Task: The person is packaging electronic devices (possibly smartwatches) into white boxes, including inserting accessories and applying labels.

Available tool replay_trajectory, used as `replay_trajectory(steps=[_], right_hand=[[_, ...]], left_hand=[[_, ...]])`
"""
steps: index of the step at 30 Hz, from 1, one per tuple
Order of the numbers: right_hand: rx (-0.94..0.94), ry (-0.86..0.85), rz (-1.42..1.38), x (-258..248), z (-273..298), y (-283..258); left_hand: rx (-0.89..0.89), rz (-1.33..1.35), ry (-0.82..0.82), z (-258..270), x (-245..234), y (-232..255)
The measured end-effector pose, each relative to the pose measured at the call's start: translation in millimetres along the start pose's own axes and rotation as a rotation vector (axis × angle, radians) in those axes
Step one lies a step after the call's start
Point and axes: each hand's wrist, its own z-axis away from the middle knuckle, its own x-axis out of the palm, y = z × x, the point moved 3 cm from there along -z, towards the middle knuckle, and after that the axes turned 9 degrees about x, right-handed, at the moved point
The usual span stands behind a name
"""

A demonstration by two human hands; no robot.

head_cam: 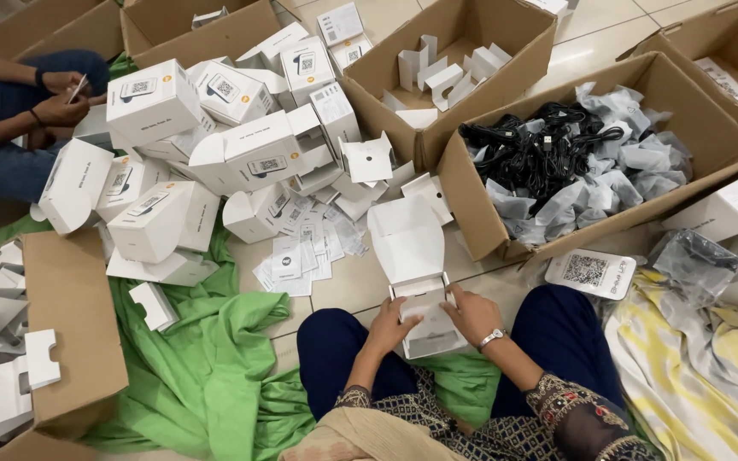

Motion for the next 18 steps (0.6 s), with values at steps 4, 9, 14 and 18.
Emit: replay_trajectory(steps=[4, 9, 14, 18], right_hand=[[0.077, 0.03, -0.09, 4.4, 2.4, 6.9], [-0.308, 0.11, -0.246, 41.2, 2.1, 17.2], [-0.141, 0.004, -0.218, 44.5, -5.6, 16.5], [-0.113, 0.084, -0.206, 42.1, -6.3, 15.8]], left_hand=[[0.099, -0.079, 0.099, 9.2, -2.3, 5.8], [-0.024, -0.04, 0.117, 4.9, -22.1, 31.6], [-0.131, 0.012, 0.239, -18.9, -25.3, 14.0], [-0.287, 0.076, 0.218, -40.8, -5.8, -29.9]])
